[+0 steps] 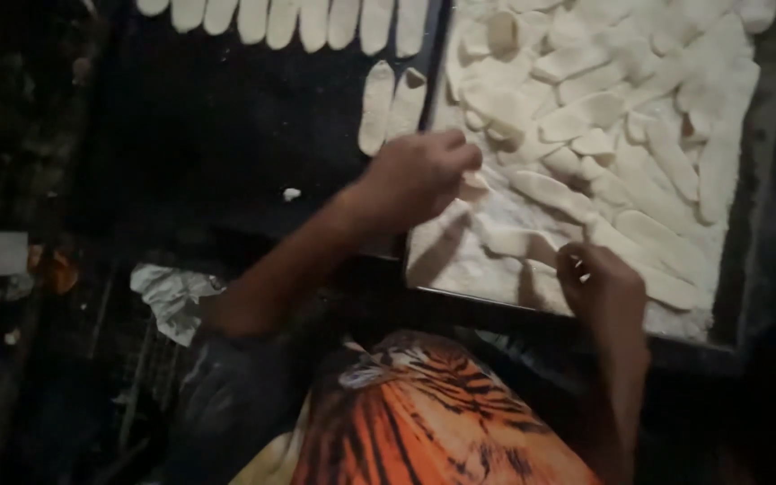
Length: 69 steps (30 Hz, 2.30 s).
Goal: Placing shaped dough onto a baking tray in a commercial bakery setting.
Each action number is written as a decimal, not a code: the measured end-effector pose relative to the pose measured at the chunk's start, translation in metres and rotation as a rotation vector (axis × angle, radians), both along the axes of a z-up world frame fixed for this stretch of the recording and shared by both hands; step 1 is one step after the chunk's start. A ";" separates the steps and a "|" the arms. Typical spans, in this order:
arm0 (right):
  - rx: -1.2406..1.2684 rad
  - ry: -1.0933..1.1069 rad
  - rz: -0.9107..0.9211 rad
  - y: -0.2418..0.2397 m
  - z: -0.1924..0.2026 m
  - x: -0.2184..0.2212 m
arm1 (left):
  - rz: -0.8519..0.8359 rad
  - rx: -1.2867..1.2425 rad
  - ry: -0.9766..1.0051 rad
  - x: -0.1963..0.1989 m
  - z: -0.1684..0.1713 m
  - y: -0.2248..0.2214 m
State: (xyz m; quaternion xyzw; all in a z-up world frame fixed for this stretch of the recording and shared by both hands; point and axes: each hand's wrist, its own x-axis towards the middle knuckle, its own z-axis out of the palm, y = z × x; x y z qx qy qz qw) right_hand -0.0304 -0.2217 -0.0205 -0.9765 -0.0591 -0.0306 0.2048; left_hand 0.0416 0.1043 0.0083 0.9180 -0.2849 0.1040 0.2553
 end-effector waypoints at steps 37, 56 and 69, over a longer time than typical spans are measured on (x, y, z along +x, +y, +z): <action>-0.176 -0.412 0.173 0.118 -0.043 0.168 | -0.011 -0.034 0.027 0.007 -0.040 0.192; 0.325 0.172 0.045 0.027 0.008 0.008 | -0.070 0.150 -0.275 0.217 -0.091 -0.051; 0.246 0.060 -0.290 -0.009 -0.038 -0.015 | -0.024 0.042 0.077 0.175 0.024 -0.058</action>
